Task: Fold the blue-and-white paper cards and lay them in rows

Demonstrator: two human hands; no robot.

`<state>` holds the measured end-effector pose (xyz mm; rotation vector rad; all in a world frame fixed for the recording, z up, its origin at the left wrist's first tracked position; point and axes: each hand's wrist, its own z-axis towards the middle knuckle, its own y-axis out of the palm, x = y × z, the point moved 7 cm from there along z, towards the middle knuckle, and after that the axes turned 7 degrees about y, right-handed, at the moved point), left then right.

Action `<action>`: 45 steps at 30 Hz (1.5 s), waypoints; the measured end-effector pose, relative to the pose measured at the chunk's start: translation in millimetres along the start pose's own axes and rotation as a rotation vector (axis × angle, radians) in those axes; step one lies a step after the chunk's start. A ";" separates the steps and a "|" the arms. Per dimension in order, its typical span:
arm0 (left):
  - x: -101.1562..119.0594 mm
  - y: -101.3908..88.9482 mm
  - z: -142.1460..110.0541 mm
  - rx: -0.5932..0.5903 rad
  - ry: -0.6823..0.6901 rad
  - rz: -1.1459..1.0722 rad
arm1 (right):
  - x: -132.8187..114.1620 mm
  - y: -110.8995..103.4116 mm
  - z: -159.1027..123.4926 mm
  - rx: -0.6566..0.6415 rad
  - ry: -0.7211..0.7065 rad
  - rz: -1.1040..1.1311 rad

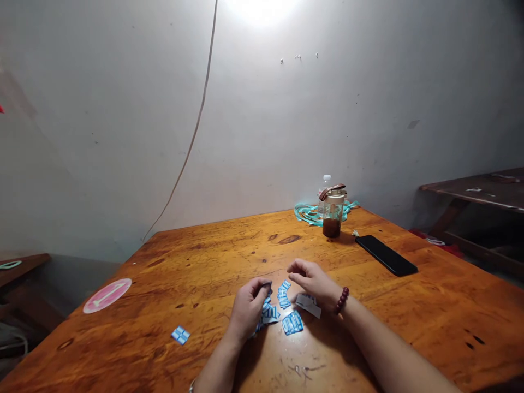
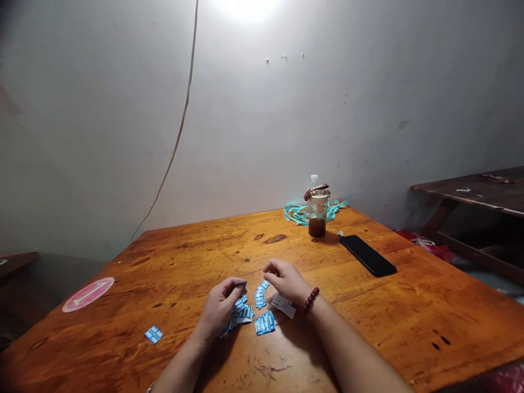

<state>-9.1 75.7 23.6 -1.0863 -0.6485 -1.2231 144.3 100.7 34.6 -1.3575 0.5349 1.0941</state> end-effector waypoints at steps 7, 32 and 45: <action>-13.1 -31.5 4.5 0.248 -0.003 0.015 | 25.2 11.3 1.8 -0.120 0.055 -0.281; -32.2 -48.4 3.6 0.401 -0.040 -0.073 | -23.4 54.5 -20.6 -0.157 -0.286 -0.596; -32.3 -49.5 4.0 0.404 -0.045 -0.081 | 3.0 29.5 -9.0 -0.086 -0.088 -0.560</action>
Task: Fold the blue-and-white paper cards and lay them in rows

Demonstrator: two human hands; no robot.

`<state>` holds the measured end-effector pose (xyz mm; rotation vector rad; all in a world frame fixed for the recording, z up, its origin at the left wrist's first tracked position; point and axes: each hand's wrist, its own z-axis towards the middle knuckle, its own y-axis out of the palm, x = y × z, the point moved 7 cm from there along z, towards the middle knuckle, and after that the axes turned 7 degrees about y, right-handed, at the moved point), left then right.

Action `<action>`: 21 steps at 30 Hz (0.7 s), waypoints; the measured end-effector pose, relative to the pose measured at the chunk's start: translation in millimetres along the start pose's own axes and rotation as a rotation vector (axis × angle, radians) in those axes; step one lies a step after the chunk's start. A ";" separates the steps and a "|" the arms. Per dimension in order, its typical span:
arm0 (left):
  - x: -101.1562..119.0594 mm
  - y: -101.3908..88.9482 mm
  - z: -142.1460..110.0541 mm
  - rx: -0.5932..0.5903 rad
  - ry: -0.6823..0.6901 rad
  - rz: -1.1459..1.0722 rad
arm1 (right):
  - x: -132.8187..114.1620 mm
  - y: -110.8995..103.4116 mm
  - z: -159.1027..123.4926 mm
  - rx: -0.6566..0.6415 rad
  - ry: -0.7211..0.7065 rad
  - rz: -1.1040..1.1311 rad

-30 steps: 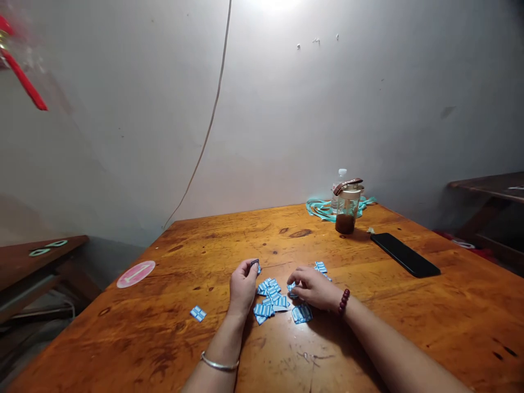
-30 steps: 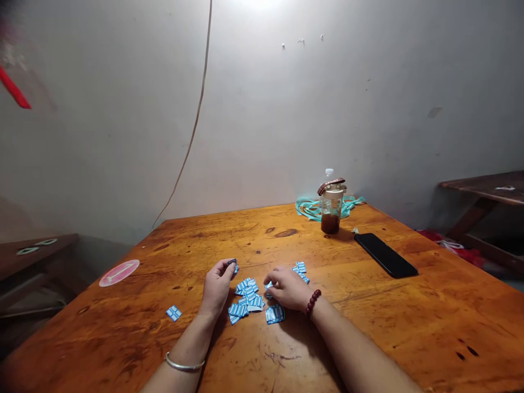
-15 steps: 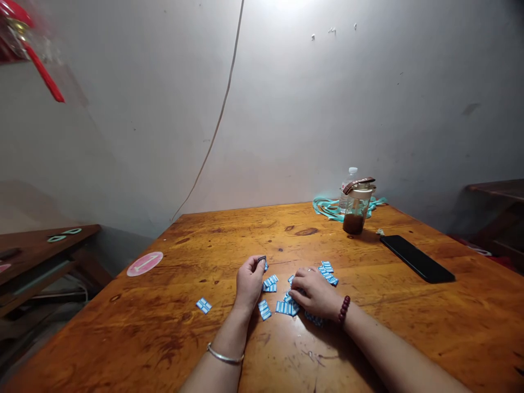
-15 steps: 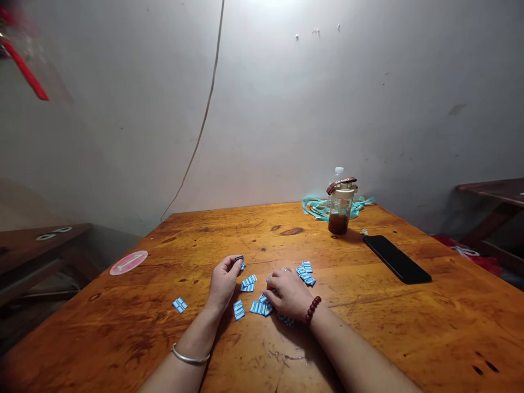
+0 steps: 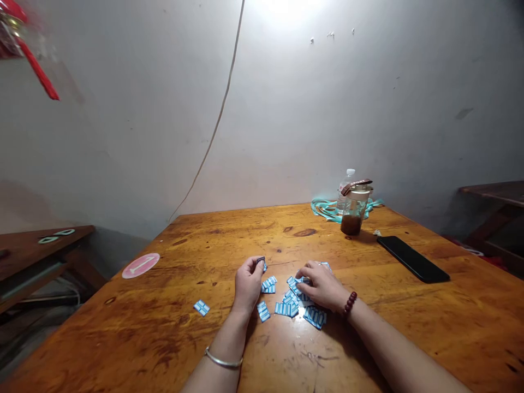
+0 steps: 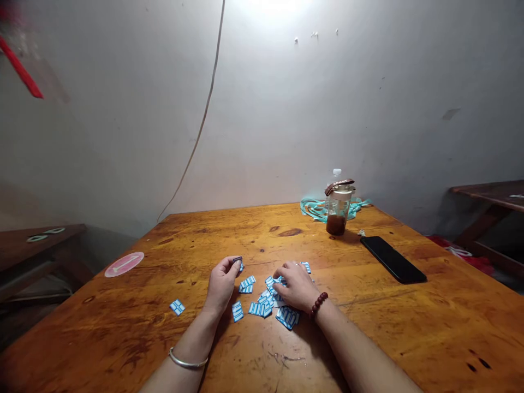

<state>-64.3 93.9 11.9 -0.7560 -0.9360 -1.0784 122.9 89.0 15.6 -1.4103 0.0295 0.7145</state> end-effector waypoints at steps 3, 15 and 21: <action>2.3 0.7 -0.9 -0.004 -0.002 -0.013 | -13.8 5.0 -5.9 -0.073 -0.095 -0.006; 1.6 3.5 -0.5 -0.052 0.030 0.007 | -1.9 8.1 4.9 -0.034 -0.004 0.289; 0.3 6.2 -1.2 -0.067 0.001 -0.008 | 9.8 14.6 8.5 -0.038 0.086 0.431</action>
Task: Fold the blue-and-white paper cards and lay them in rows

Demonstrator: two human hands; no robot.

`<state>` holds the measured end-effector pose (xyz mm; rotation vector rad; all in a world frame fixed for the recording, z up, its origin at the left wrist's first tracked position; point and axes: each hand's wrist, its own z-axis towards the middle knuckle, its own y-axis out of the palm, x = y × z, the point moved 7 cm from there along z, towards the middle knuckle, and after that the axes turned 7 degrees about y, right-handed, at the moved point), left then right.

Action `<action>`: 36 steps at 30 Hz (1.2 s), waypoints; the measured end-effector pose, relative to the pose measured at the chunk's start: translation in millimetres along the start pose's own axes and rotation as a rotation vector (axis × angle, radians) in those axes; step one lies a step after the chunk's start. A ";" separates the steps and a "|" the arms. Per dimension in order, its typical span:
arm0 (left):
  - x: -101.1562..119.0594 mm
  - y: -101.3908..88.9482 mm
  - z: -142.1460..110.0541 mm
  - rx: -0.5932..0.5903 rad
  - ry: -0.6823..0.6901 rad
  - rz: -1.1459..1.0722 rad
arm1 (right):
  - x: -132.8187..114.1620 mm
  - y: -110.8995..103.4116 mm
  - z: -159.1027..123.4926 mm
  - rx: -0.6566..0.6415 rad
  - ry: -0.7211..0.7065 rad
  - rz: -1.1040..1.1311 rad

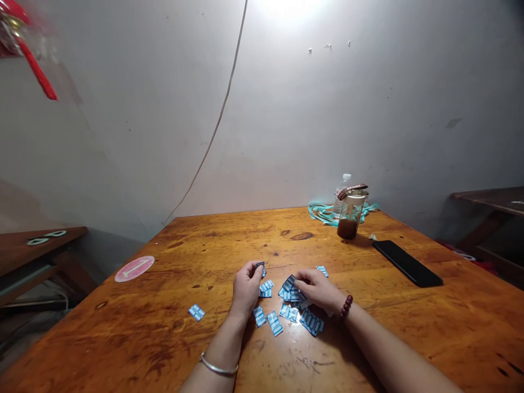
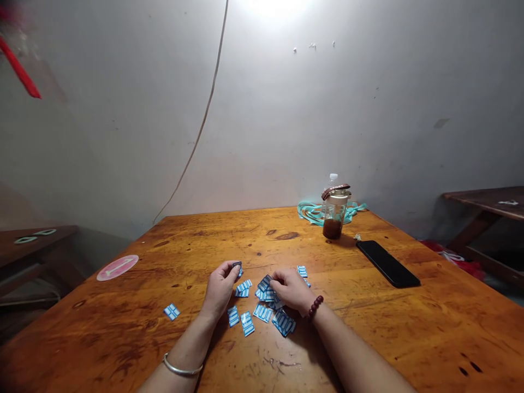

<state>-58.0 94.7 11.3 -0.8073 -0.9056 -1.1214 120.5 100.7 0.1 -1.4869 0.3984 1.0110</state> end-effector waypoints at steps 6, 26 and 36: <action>3.1 2.2 -2.3 -0.014 -0.016 0.008 | -16.4 -3.1 -6.1 0.039 -0.064 -0.062; 2.0 9.8 -4.8 -0.072 -0.017 0.050 | -54.3 27.4 -32.4 -0.158 -0.313 -0.744; 3.0 13.3 -5.9 -0.074 -0.027 0.036 | -60.6 37.5 -35.3 -0.061 -0.391 -0.753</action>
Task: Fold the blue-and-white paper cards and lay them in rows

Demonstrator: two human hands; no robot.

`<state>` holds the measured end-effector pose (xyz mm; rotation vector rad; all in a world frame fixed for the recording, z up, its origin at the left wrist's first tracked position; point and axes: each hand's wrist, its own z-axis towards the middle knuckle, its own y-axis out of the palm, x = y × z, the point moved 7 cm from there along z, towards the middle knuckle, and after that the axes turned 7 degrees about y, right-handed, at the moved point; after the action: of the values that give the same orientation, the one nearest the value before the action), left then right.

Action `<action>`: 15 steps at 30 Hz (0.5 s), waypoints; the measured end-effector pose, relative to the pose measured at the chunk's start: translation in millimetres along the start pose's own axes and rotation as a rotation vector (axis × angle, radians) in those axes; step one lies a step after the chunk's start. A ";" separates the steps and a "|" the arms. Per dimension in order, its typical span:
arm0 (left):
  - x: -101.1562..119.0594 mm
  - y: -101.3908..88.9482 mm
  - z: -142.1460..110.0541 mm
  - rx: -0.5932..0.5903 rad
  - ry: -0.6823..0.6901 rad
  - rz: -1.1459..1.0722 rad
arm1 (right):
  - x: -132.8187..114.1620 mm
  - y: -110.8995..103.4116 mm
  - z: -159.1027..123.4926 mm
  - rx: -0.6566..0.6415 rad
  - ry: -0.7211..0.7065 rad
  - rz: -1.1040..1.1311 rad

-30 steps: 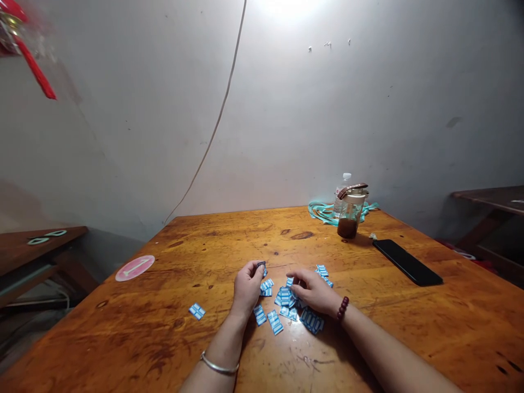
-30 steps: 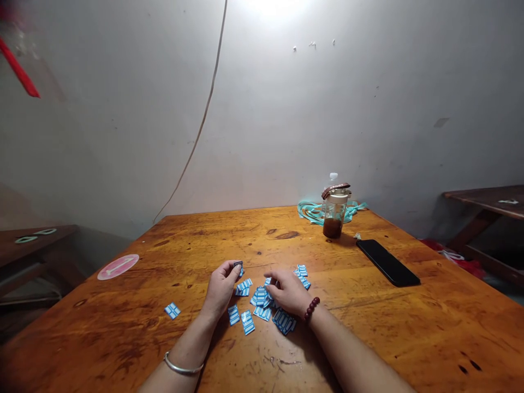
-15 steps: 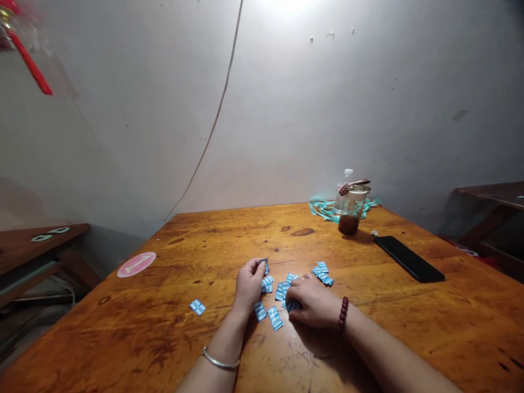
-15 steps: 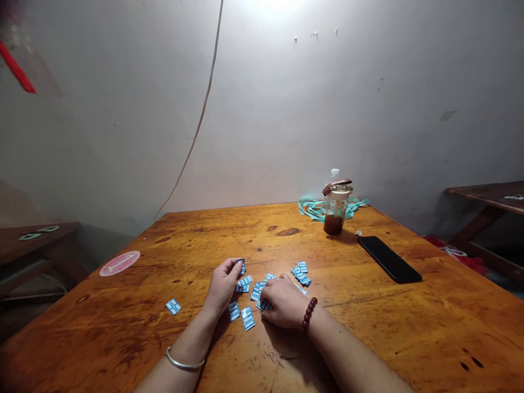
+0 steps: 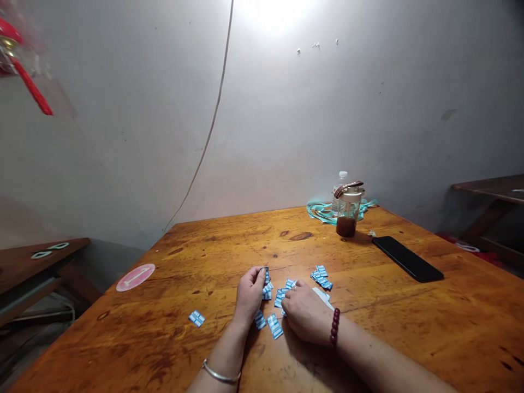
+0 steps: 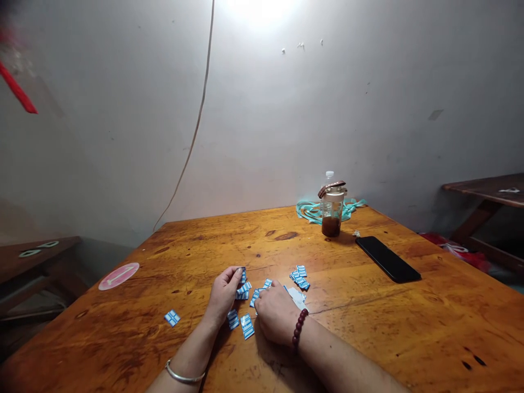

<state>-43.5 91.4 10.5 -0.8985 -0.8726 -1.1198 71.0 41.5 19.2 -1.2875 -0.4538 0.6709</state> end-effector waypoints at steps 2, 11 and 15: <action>-1.6 -0.7 0.3 0.001 -0.003 -0.010 | 3.2 -7.5 0.3 0.050 0.020 0.101; 3.1 27.6 -16.8 -0.141 -0.249 -0.295 | 40.8 -56.2 -9.8 0.525 0.339 0.422; 4.6 42.2 -25.3 -0.207 -0.331 -0.434 | 31.9 -47.7 -5.4 0.494 0.277 0.406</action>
<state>1.4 74.7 -1.2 -1.1175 -1.2820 -1.4793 107.4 53.0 62.5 -0.9806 0.2038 0.8623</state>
